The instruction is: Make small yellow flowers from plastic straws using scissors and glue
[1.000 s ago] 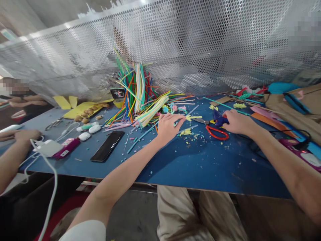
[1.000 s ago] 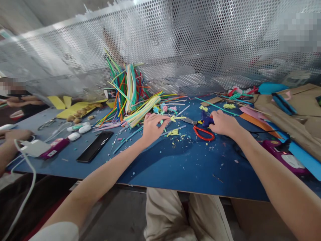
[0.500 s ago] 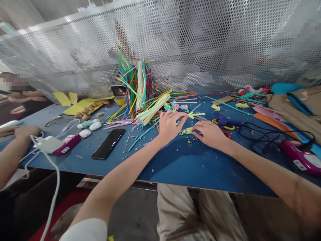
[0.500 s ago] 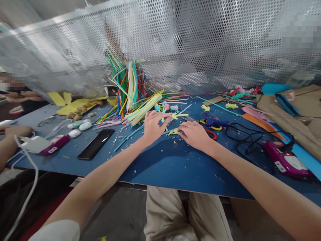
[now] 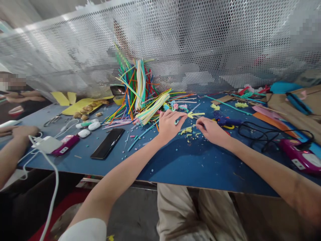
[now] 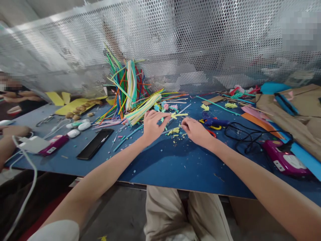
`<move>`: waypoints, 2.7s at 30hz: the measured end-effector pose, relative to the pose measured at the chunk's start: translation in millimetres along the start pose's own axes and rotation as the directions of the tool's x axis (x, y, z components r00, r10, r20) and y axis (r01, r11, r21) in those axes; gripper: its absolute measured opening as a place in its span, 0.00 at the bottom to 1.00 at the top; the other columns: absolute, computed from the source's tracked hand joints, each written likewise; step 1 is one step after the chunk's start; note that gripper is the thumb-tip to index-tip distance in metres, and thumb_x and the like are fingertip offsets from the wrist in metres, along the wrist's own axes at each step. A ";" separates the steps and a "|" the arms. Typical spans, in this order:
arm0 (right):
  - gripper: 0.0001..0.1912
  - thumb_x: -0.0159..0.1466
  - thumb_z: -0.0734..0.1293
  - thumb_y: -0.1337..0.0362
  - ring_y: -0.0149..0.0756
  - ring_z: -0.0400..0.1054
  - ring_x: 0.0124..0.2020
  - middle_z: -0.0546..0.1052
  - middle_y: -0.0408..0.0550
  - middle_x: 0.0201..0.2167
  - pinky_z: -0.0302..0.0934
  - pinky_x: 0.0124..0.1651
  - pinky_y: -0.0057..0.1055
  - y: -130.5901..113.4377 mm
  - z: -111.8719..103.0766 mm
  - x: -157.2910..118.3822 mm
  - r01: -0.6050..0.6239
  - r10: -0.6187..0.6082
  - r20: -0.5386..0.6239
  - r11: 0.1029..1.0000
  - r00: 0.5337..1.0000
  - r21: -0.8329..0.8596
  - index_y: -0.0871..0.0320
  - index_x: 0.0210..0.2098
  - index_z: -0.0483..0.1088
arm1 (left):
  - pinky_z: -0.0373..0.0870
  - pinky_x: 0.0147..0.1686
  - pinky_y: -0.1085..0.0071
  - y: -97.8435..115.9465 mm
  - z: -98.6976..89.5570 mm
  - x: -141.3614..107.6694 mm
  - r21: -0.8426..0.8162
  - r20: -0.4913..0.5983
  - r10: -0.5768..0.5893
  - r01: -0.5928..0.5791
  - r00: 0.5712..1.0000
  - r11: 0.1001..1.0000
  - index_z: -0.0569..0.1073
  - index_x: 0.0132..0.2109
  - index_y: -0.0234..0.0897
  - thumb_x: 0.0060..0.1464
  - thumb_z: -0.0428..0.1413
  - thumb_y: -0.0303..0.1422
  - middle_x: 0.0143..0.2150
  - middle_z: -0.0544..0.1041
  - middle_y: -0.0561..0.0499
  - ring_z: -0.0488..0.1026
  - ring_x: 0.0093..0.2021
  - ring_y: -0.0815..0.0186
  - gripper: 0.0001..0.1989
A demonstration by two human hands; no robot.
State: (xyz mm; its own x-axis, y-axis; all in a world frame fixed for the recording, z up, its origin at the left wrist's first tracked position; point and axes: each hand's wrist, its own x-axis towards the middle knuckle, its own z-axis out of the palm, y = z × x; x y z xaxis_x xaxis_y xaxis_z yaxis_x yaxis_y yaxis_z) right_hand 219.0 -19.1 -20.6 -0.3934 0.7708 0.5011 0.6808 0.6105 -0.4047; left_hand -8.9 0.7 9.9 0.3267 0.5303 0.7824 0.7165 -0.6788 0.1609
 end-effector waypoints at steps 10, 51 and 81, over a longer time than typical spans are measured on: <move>0.10 0.70 0.64 0.59 0.45 0.77 0.46 0.82 0.48 0.44 0.70 0.50 0.47 15.5 -39.3 -4.2 -0.047 0.060 -0.299 0.998 0.952 0.050 0.49 0.45 0.77 | 0.62 0.48 0.59 1.0 0.0 -1.2 -0.002 0.002 0.034 -0.034 0.999 0.999 0.81 0.44 0.48 0.66 0.57 0.40 0.40 0.84 0.55 0.74 0.42 0.62 0.08; 0.06 0.68 0.68 0.61 0.35 0.67 0.31 0.77 0.40 0.25 0.57 0.39 0.37 -12.8 -31.4 -8.9 0.136 -0.274 -0.313 0.907 0.909 -0.399 0.51 0.35 0.77 | 0.61 0.43 0.63 13.0 2.6 -5.2 0.016 0.116 0.036 -0.038 0.993 0.999 0.81 0.43 0.46 0.67 0.55 0.40 0.42 0.85 0.54 0.79 0.42 0.64 0.10; 0.04 0.64 0.69 0.65 0.33 0.68 0.32 0.77 0.39 0.26 0.56 0.39 0.37 -14.8 -44.9 -8.6 0.314 -0.399 -0.265 0.897 0.878 -0.311 0.53 0.32 0.73 | 0.61 0.44 0.62 8.2 4.4 -4.7 -0.008 0.076 0.025 -0.025 0.997 1.000 0.81 0.42 0.45 0.67 0.55 0.40 0.41 0.85 0.54 0.78 0.40 0.63 0.10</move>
State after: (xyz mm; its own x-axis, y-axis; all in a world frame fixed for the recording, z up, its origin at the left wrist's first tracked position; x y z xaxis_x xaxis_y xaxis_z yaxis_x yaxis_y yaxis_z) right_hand 240.1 -42.9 15.4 -0.4529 0.3849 0.8042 0.6793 0.7331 0.0318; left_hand -1.9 -5.2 4.9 0.3906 0.5498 0.7384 0.7033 -0.6957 0.1460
